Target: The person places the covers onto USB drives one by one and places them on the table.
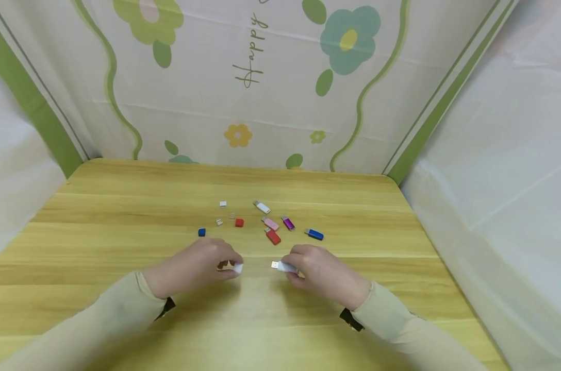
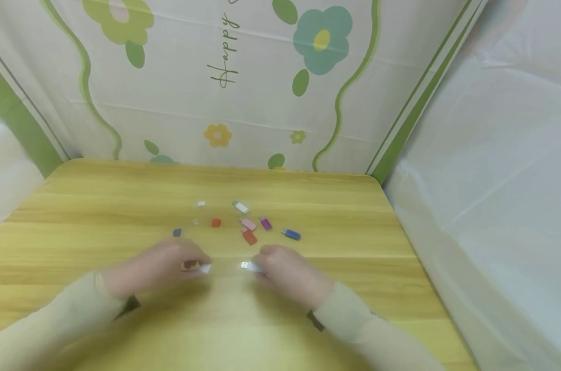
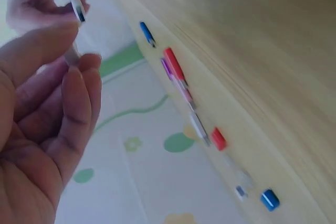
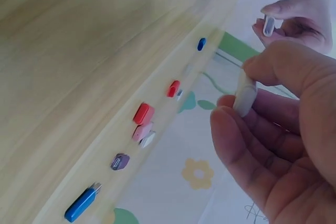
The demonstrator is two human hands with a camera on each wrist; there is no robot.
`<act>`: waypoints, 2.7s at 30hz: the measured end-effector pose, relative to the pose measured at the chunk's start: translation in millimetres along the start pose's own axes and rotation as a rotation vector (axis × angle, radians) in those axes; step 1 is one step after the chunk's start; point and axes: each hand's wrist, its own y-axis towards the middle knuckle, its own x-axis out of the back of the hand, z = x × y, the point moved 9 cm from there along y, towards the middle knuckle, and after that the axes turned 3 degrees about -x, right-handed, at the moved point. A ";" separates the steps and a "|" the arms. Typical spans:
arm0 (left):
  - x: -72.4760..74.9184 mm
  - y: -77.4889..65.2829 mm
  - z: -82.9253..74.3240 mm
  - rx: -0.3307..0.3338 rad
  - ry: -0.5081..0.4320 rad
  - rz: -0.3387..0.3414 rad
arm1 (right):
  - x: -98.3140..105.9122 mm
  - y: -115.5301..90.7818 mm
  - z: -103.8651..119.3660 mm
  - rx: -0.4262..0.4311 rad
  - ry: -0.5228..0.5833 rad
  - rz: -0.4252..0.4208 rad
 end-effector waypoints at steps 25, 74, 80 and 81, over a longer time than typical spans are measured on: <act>6.5 2.7 -41.4 -0.107 0.133 -0.121 | 9.0 1.5 27.9 0.102 -0.008 -0.071; -4.5 5.9 -47.3 -0.091 0.142 -0.096 | 2.5 3.1 38.5 0.125 0.058 -0.058; -7.6 6.5 -46.2 -0.074 0.145 -0.078 | 0.2 3.1 37.9 0.118 0.065 -0.046; -7.9 6.6 -46.3 -0.072 0.144 -0.076 | -0.1 3.1 37.8 0.116 0.065 -0.044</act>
